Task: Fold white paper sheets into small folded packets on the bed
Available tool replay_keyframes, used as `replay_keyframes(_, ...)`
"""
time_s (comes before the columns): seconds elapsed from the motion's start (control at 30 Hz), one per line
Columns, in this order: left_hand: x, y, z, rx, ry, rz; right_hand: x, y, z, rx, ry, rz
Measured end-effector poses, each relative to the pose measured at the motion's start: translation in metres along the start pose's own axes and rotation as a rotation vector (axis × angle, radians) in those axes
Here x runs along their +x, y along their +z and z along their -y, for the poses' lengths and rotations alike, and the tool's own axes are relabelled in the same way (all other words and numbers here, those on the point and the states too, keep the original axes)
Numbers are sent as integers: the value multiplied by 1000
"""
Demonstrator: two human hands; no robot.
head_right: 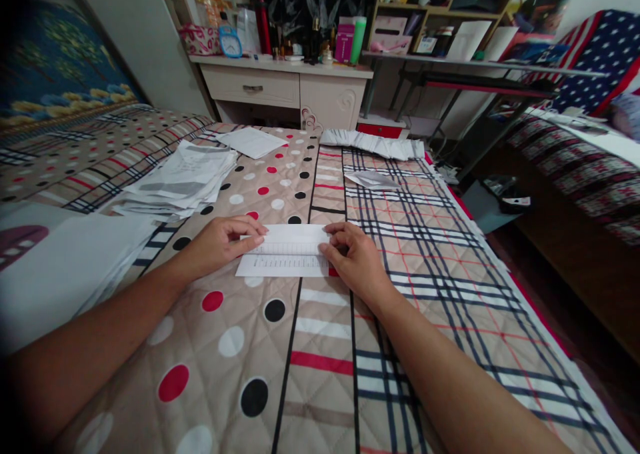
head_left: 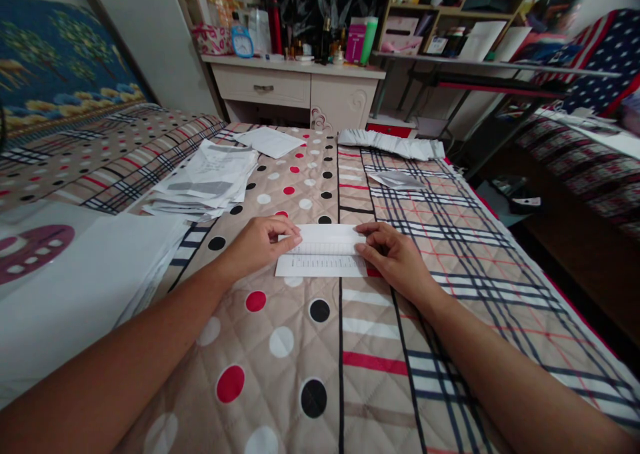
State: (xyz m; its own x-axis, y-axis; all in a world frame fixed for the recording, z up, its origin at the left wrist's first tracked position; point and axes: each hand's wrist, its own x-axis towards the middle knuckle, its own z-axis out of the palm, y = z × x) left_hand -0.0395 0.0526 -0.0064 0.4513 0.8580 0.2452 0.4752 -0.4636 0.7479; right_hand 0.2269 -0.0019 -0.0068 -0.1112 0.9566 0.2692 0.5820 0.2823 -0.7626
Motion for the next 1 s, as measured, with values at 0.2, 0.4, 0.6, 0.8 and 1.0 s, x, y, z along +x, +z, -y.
replay_keyframes(0.2,-1,3,4,15,-28,-45,-2,1,-1,-41,2,-9)
replay_keyframes(0.4,0,4,6,79,-4,-79,-2,0,0,-56,1,-13)
replay_keyframes(0.6,-2,5,8,118,32,-81,-2,-1,2,-41,25,5)
replay_keyframes(0.8,-1,-1,4,113,34,-12,-1,0,0,-44,27,10)
replay_keyframes(1.0,1,-15,-2,114,-33,90,-1,1,-2,-66,16,5)
